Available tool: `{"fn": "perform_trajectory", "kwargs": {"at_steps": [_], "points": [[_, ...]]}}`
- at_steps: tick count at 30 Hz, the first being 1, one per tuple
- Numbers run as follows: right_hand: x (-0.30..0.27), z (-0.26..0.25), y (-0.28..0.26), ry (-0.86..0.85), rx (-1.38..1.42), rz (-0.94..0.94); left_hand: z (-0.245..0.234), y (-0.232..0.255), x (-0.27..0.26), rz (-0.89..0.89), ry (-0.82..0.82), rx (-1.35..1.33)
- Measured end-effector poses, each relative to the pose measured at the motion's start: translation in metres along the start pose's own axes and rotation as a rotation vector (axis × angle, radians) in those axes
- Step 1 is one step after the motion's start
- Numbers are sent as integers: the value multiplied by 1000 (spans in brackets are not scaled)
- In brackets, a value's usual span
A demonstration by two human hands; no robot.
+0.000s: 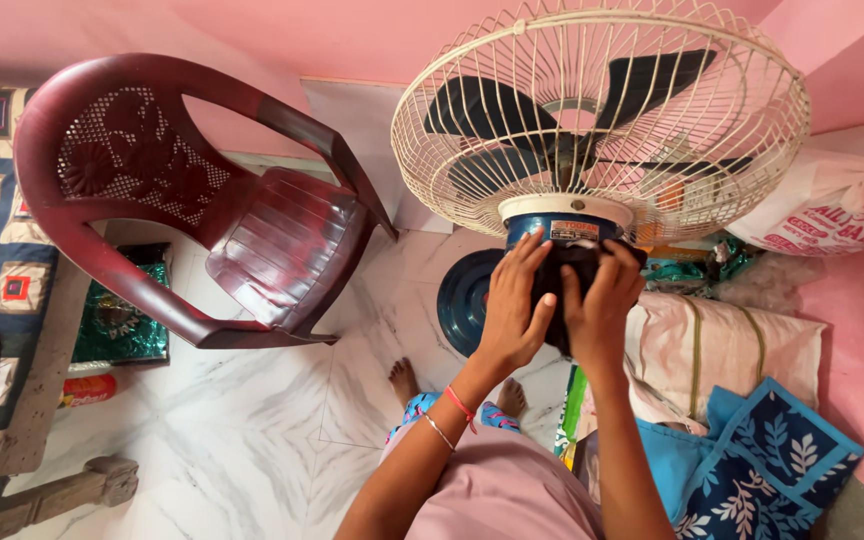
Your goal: The person wipes the front grille, blades, and base of a standing electric fan using a dark cloth. They then wipe the top surface of a nearby black cabinet.
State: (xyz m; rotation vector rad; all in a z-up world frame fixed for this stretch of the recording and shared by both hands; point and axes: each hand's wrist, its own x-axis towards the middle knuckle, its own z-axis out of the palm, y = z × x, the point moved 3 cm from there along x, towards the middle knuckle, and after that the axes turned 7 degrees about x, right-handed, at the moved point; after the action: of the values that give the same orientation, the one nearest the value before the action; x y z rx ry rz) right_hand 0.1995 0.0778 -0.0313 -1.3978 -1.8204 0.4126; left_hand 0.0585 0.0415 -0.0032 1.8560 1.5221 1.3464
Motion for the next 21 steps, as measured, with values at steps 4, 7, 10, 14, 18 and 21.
{"fn": "perform_trajectory", "kwargs": {"at_steps": [4,7,10,14,18,21], "points": [[1,20,72,24,245,156,7,0,5,-17,-38,48],[-11,28,115,-58,331,112,12,-1,8,-11,-29,112],[-30,38,140,-68,633,457,15,-3,9,8,-1,128],[-37,32,114,38,573,255,16,-5,7,13,33,118],[-16,20,57,60,261,165,13,-7,10,23,75,94],[-3,3,10,-11,-10,-109,15,-11,7,7,144,35]]}}
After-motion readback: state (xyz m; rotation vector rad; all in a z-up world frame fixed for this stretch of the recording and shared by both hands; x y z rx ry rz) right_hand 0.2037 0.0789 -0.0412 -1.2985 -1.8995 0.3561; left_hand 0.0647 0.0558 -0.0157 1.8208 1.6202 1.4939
